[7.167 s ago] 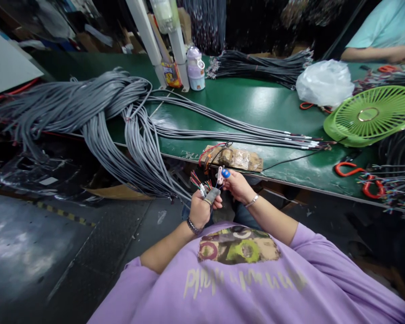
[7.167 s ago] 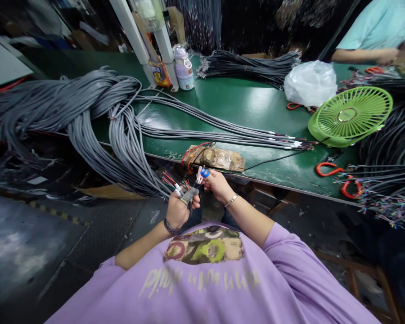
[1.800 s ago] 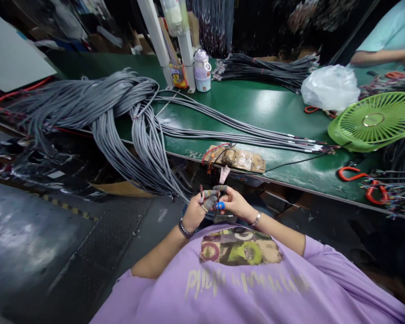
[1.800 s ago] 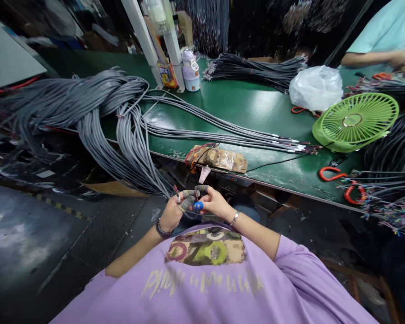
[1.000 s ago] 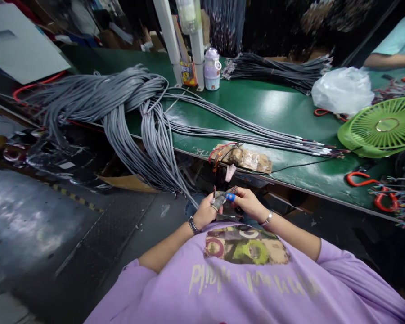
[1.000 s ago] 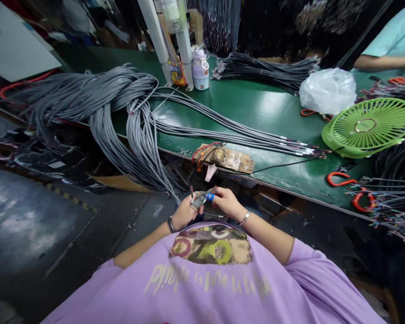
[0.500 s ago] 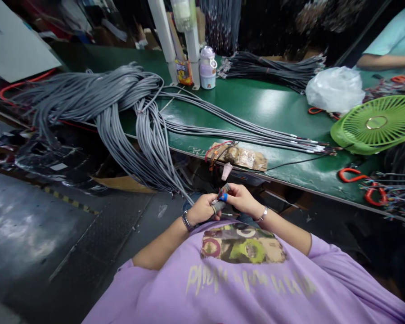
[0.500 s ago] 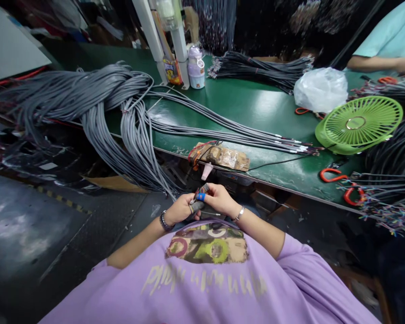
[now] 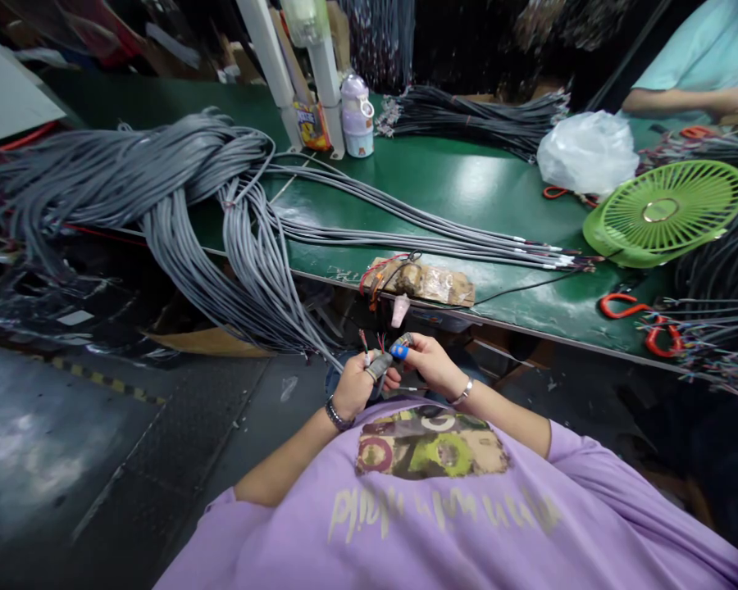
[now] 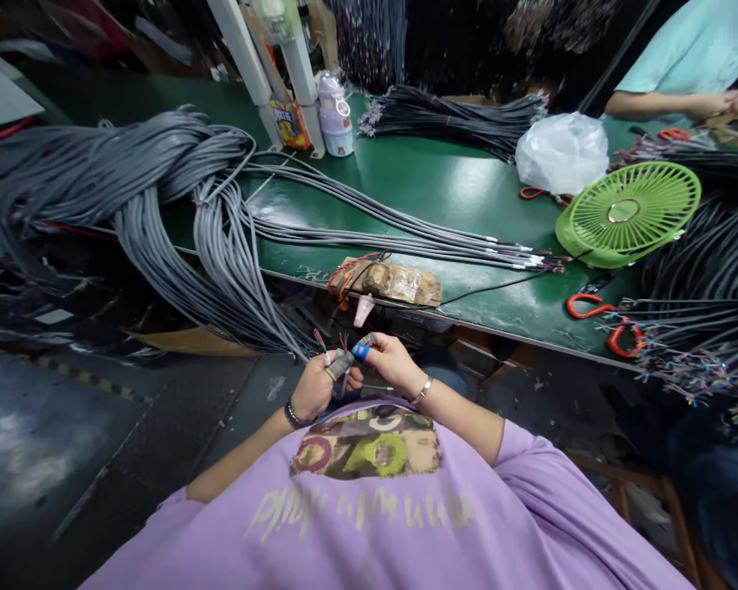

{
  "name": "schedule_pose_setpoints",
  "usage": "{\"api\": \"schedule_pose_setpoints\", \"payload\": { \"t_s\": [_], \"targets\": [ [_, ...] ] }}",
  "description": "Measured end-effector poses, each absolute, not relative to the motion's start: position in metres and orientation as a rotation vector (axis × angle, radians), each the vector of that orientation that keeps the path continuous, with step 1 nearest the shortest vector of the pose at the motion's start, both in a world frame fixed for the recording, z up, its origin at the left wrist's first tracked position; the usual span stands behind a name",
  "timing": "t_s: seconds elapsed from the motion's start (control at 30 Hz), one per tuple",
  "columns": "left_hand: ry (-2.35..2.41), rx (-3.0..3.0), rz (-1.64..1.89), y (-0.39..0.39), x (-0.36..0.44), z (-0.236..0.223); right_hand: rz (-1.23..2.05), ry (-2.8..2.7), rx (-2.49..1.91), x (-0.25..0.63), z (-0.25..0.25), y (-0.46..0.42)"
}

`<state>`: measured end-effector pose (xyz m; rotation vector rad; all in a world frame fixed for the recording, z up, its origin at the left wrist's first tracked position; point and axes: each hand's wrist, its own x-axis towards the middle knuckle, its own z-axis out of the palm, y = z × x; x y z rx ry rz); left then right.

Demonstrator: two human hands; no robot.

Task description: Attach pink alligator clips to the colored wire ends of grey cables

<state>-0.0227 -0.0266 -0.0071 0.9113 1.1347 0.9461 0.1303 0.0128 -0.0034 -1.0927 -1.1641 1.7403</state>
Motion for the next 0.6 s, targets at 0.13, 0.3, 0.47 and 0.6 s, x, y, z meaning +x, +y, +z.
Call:
{"api": "schedule_pose_setpoints", "payload": {
  "t_s": [0.13,0.3,0.47,0.6],
  "targets": [
    [1.177,0.896,0.955,-0.0264,-0.0223,-0.0075,1.665,-1.277,-1.089,0.1319,-0.0041,0.0127],
    [1.226,0.919,0.948,-0.0260,-0.0219,-0.0116,1.577,-1.513,-1.107,0.1307,-0.0018,0.0170],
    [1.264,0.968,0.951,-0.0273,-0.0195,-0.0128,1.566,-1.533,-1.151,0.1267,0.0019,0.0221],
    [1.246,0.961,0.963,-0.0270,-0.0191,-0.0107,1.709,-1.375,-1.102,0.1280,-0.0023,0.0211]
  ]
}}
